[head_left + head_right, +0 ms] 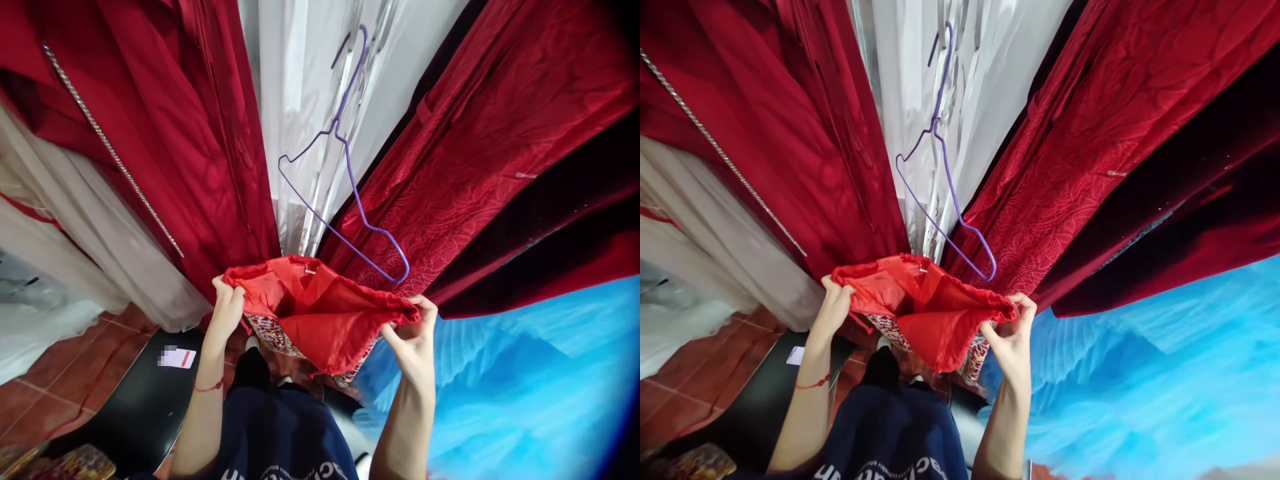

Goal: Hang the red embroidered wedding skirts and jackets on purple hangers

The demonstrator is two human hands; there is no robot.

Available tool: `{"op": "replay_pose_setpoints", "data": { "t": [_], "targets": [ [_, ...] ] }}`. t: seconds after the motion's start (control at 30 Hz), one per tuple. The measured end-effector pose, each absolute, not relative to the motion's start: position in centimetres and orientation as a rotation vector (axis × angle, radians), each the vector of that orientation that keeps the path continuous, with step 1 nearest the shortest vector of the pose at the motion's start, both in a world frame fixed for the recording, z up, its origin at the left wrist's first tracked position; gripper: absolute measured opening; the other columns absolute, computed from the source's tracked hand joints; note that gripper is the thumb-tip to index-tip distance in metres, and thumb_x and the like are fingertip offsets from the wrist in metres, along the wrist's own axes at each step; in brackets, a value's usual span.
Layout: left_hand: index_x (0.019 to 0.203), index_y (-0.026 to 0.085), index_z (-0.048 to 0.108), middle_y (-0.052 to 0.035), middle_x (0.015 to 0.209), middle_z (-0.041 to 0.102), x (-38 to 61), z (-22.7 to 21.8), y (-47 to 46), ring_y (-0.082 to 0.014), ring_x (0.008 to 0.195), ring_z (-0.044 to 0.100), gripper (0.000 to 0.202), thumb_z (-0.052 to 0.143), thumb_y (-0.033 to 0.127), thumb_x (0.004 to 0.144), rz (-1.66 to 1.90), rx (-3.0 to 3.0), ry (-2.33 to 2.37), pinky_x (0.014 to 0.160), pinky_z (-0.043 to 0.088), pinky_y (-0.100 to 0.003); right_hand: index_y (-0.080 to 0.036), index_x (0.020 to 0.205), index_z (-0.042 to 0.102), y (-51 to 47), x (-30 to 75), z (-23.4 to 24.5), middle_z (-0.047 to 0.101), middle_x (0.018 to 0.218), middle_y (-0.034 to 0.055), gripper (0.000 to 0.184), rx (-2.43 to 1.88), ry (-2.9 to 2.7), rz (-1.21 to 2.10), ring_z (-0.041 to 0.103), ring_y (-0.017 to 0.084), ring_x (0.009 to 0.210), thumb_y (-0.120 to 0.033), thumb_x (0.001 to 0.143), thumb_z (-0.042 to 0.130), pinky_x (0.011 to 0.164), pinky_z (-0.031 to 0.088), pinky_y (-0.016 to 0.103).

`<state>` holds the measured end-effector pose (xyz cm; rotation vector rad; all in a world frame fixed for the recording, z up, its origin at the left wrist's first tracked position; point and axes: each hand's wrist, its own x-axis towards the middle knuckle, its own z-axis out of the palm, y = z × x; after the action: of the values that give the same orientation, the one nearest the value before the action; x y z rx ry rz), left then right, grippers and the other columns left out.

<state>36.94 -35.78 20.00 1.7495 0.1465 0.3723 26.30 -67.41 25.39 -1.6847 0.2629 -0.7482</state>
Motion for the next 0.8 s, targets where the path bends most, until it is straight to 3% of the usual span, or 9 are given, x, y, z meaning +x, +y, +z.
{"op": "replay_pose_setpoints", "data": {
  "t": [0.13, 0.27, 0.4, 0.5, 0.67, 0.8],
  "targets": [
    [0.108, 0.023, 0.045, -0.0054, 0.108, 0.056, 32.0, 20.9, -35.4, -0.0225, 0.106, 0.058, 0.027, 0.055, 0.023, 0.083, 0.352, 1.831, 0.157, 0.099, 0.045, -0.038, -0.022, 0.07, 0.048, -65.6, 24.2, 27.4, 0.048, 0.064, -0.0071, 0.046, -1.905, 0.269, -0.822, 0.046, 0.011, 0.058, -0.042, 0.058, 0.087, 0.055, 0.039, 0.023],
    [0.117, 0.023, 0.039, -0.0098, 0.121, 0.055, 33.8, 20.6, -36.4, -0.0237, 0.114, 0.058, 0.037, 0.059, 0.027, 0.086, 0.523, 1.714, 0.233, 0.105, 0.04, -0.037, -0.02, 0.066, 0.051, -65.3, 26.2, 28.6, 0.048, 0.058, -0.0062, 0.048, -2.009, 0.522, -1.064, 0.041, 0.011, 0.054, -0.058, 0.065, 0.082, 0.055, 0.034, 0.025],
    [0.099, 0.022, 0.04, -0.0102, 0.097, 0.062, 40.0, 18.0, -38.2, -0.0313, 0.109, 0.061, 0.039, 0.072, 0.034, 0.079, 0.184, 1.578, 0.362, 0.104, 0.038, -0.044, -0.023, 0.064, 0.048, -65.9, 31.4, 26.2, 0.048, 0.054, -0.0053, 0.05, -2.19, 0.716, -0.907, 0.04, 0.013, 0.051, -0.068, 0.071, 0.069, 0.057, 0.033, 0.028],
    [0.089, 0.022, 0.045, -0.0047, 0.08, 0.063, 42.0, 15.2, -39.4, -0.0284, 0.097, 0.065, 0.033, 0.072, 0.037, 0.078, 0.041, 1.458, 0.332, 0.097, 0.044, -0.039, -0.024, 0.067, 0.047, -66.3, 32.5, 23.3, 0.051, 0.056, -0.0038, 0.047, -2.185, 0.745, -0.828, 0.043, 0.015, 0.051, -0.067, 0.074, 0.064, 0.058, 0.034, 0.029],
    [0.081, 0.017, 0.056, -0.0049, 0.073, 0.067, 40.7, 11.6, -40.8, -0.024, 0.082, 0.069, 0.018, 0.056, 0.035, 0.078, -0.177, 1.18, 0.192, 0.083, 0.054, -0.036, -0.023, 0.068, 0.049, -66.6, 30.7, 21.7, 0.053, 0.058, -0.0041, 0.042, -2.075, 0.794, -0.88, 0.042, 0.014, 0.054, -0.061, 0.073, 0.069, 0.06, 0.037, 0.027],
    [0.088, 0.015, 0.065, -0.0064, 0.077, 0.072, 39.4, 9.9, -42.4, -0.023, 0.079, 0.071, 0.024, 0.063, 0.026, 0.068, -0.307, 1.114, 0.082, 0.083, 0.056, -0.037, -0.022, 0.067, 0.05, -66.7, 30.4, 22.4, 0.05, 0.058, -0.0061, 0.041, -1.964, 0.793, -0.913, 0.042, 0.012, 0.056, -0.056, 0.071, 0.073, 0.06, 0.038, 0.025]
  ]
}}
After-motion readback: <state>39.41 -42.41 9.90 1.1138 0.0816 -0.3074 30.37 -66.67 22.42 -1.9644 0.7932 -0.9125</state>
